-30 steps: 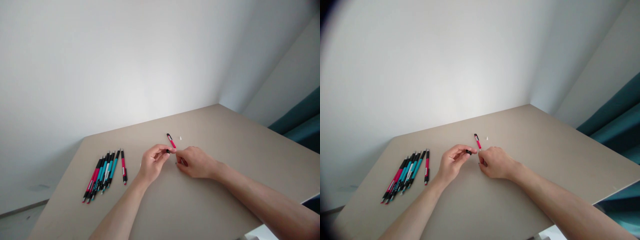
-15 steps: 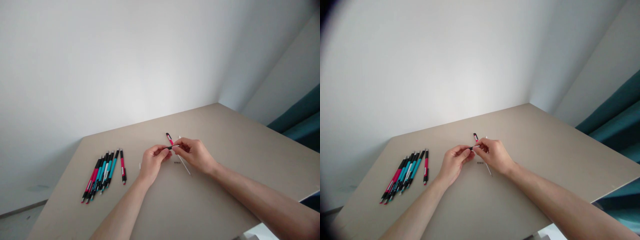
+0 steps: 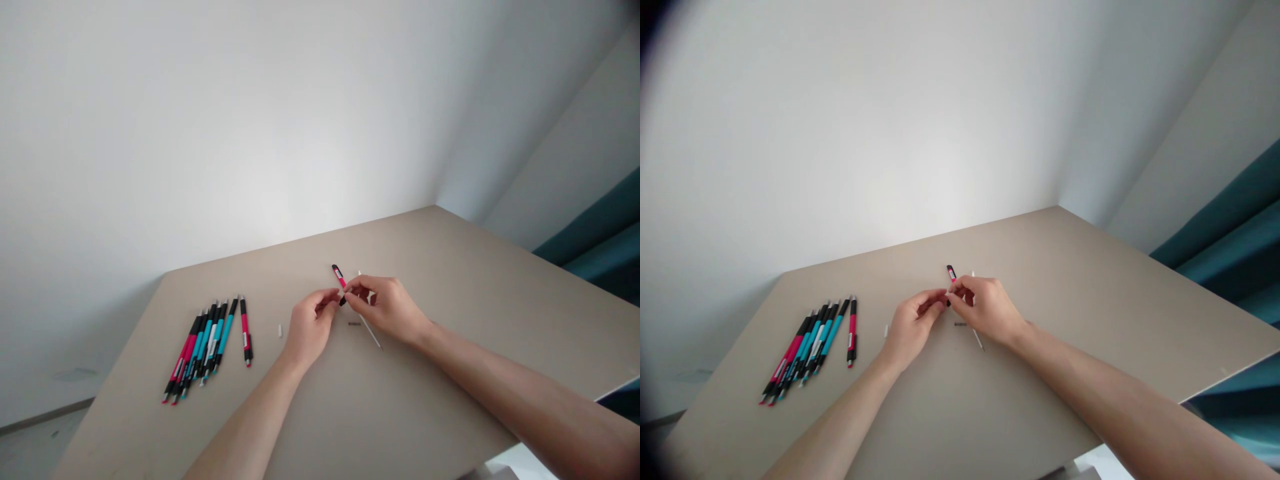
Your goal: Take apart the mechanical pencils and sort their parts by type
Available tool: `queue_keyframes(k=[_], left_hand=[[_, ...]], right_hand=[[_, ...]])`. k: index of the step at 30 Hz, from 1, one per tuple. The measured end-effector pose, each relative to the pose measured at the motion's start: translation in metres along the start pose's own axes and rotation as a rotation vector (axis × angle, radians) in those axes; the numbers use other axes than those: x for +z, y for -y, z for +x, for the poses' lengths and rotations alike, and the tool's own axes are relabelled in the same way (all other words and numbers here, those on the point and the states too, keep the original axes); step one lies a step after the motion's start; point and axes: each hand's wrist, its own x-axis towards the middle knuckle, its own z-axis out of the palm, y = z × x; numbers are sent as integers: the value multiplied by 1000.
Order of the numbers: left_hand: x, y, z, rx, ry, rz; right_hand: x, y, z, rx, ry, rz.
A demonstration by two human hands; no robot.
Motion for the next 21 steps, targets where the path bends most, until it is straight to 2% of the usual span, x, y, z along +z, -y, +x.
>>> queue_keyframes(k=[3,5,8,11,14,17,21], left_hand=[[0,-7,-2,29,31,29],[0,-9,-4,49,45,46],[0,-9,-5,91,82,69],[1,-8,-6,136,116,84],[1,-7,-7,205,148,178],[0,-9,-9,278,176,354],[-1,-10,-11,340,242,520]], right_hand=[[-5,0,0,37,-25,54],[-11,2,-1,49,10,18],[-24,8,-7,70,88,-126],[-34,15,-26,68,121,-300],[-35,14,-56,136,75,-422],[-30,6,-82,197,-26,-486],[-19,0,-92,308,-42,-513]])
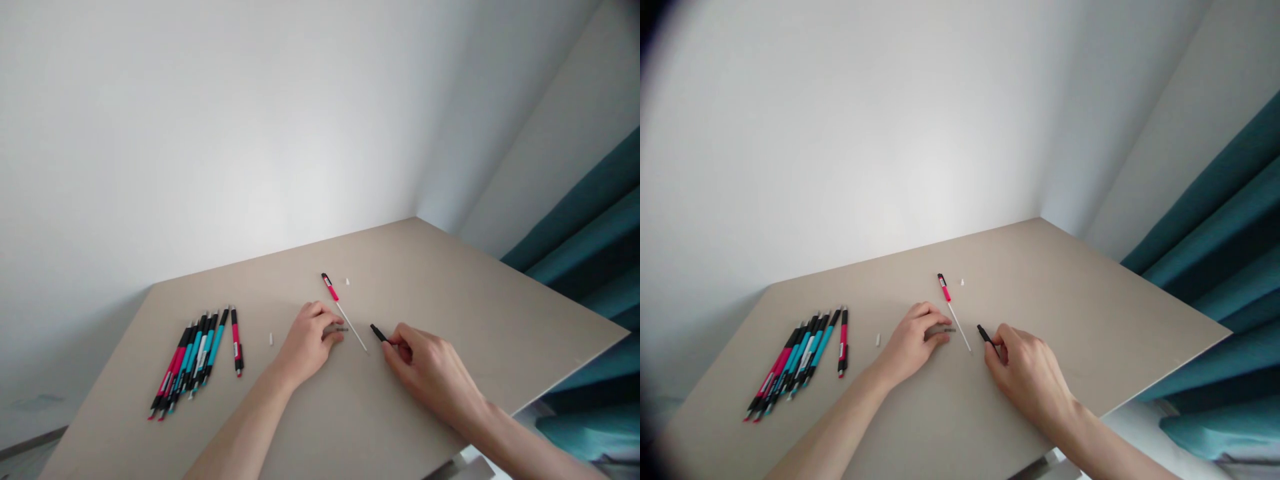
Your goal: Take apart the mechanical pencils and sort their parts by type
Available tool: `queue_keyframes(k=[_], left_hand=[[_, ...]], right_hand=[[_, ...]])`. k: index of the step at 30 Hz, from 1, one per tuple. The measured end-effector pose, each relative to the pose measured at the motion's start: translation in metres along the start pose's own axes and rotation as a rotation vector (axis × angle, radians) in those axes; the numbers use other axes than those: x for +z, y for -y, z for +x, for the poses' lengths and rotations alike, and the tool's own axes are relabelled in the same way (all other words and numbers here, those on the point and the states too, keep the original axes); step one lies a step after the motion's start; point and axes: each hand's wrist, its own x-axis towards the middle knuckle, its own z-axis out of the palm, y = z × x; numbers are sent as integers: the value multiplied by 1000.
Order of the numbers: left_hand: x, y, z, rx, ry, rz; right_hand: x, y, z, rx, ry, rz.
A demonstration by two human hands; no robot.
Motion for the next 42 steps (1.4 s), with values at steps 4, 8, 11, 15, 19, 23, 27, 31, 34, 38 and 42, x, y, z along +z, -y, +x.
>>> queue_keyframes(k=[4,8,11,15,19,23,27,31,34,38,42], left_hand=[[2,0,0,20,27,68],[3,0,1,42,39,72],[2,0,2,56,49,71],[2,0,2,47,63,76],[2,0,1,40,73,73],[2,0,1,40,72,63],[2,1,2,39,69,62],[2,1,1,47,65,67],[1,0,1,50,64,77],[0,-1,0,56,68,91],[1,-2,1,61,64,94]], right_hand=[[1,8,9,7,76,-66],[-8,5,41,-38,205,-106],[-9,-3,85,-71,171,-17],[6,-10,136,-112,70,55],[27,-9,150,-124,-9,96],[34,-10,145,-178,-18,105],[32,-12,144,-245,2,119],[29,-14,143,-337,50,138],[27,-14,141,-397,79,145],[22,-12,135,-459,114,155],[19,-10,130,-506,144,166]])
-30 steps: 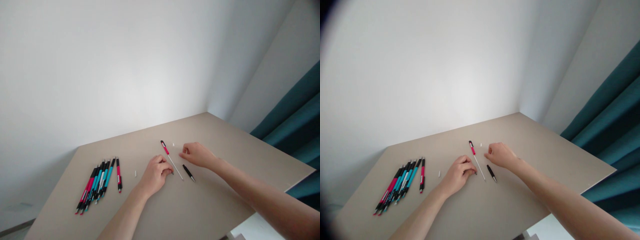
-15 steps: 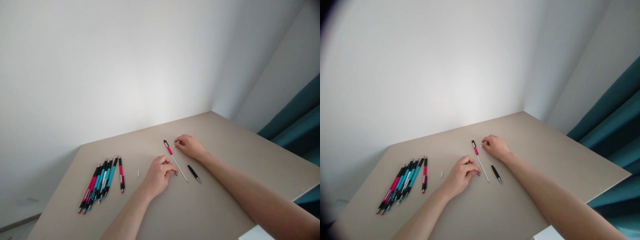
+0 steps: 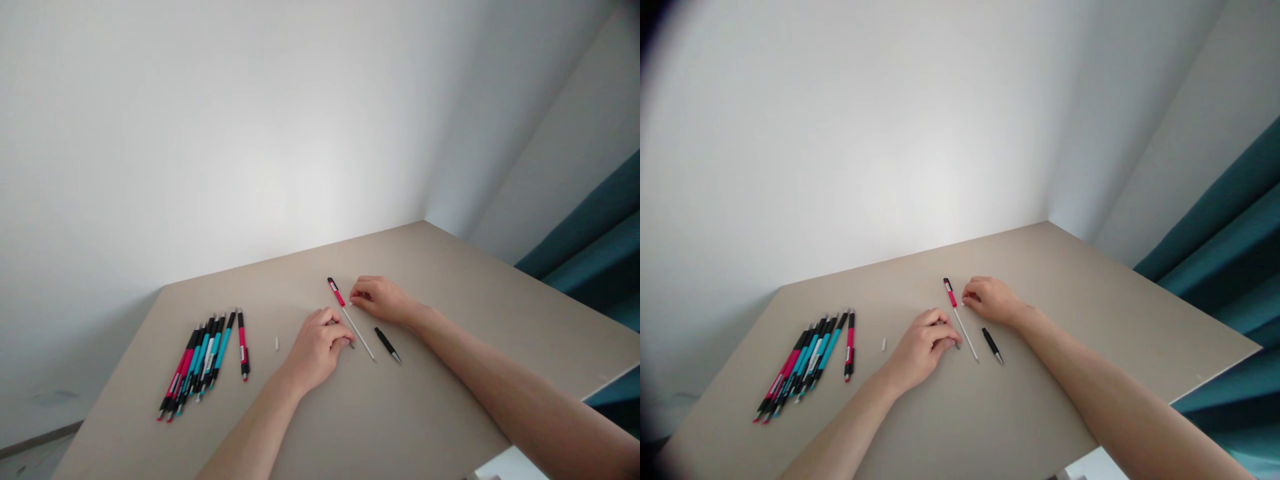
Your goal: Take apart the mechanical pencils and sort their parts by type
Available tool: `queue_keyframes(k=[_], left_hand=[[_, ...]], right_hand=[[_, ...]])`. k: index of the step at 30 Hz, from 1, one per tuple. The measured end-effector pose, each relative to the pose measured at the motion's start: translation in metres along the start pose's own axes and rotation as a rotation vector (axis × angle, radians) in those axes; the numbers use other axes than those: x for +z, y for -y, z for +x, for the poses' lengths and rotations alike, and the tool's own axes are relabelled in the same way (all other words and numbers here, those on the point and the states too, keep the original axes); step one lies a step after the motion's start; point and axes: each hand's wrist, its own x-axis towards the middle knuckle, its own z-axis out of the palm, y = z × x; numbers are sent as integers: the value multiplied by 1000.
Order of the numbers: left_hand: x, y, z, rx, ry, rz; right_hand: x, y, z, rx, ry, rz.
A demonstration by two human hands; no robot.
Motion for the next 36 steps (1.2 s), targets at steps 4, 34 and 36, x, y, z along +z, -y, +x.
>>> queue_keyframes(k=[4,34,36], left_hand=[[0,0,0,4,3,4],[-45,8,-11,-196,-265,295],[-63,19,-19,-303,-227,319]], right_hand=[[2,2,-1,-30,19,9],[0,9,-2,24,17,67],[-1,9,-1,33,10,75]])
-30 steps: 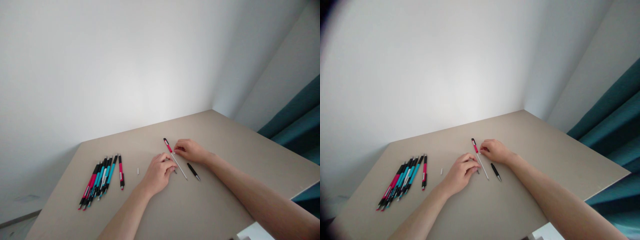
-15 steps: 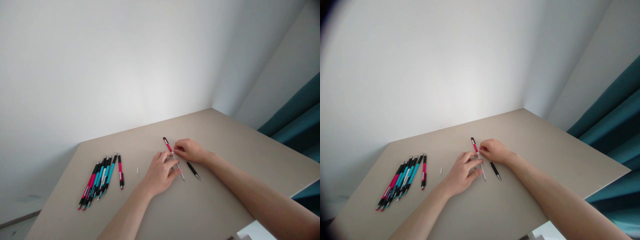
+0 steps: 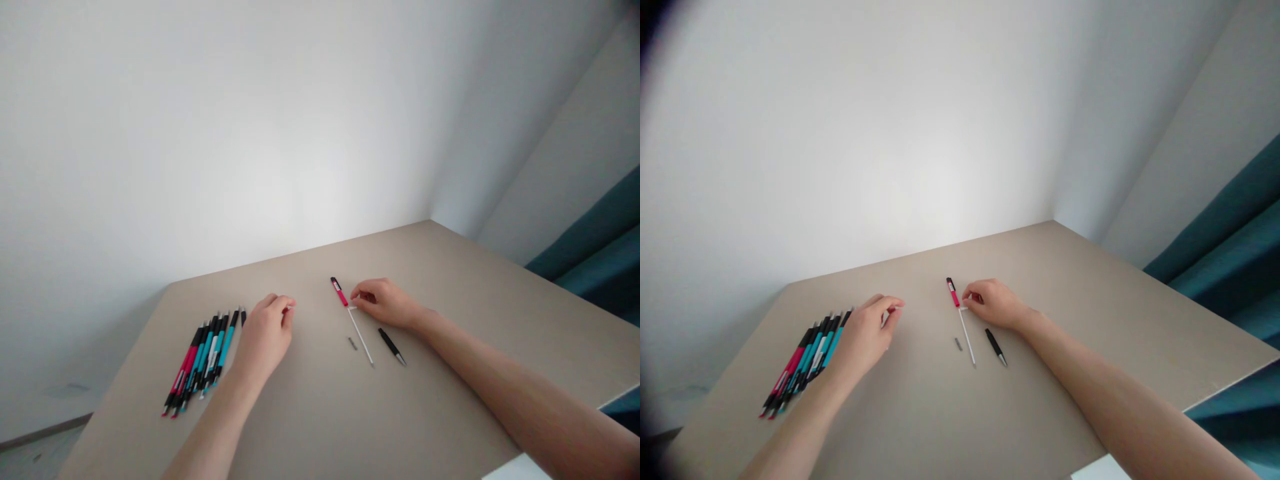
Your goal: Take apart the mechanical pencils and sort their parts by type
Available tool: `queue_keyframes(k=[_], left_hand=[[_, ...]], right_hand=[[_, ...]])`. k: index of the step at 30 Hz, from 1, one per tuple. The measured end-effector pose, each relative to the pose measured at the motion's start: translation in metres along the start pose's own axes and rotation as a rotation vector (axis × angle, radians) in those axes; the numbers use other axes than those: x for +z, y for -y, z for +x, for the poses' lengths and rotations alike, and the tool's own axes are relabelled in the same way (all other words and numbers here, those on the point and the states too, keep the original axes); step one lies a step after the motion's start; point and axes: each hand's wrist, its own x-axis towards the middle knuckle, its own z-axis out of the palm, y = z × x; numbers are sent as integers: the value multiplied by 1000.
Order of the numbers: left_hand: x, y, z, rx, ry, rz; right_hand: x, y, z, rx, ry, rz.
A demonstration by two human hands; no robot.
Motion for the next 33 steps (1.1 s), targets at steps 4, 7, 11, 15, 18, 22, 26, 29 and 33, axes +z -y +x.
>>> queue_keyframes(k=[4,7,11,15,18,22,26,29,33], left_hand=[[-15,25,-8,74,234,-102],[-15,31,-13,119,299,-120],[-14,32,-13,115,313,-115],[-18,34,-13,127,316,-154],[-22,36,-15,152,365,-174],[-25,37,-16,159,416,-173],[-20,33,-16,142,397,-184],[-9,26,-15,142,359,-178],[17,7,-8,190,266,-193]], right_hand=[[0,1,1,17,-7,20],[0,2,2,30,-3,37],[-1,1,1,27,-2,45],[-1,0,0,12,2,50],[0,0,-1,-16,-2,38],[1,0,-1,-46,17,10],[2,-1,0,-58,23,4],[3,-3,2,-58,26,7],[4,-4,2,-62,31,14]])
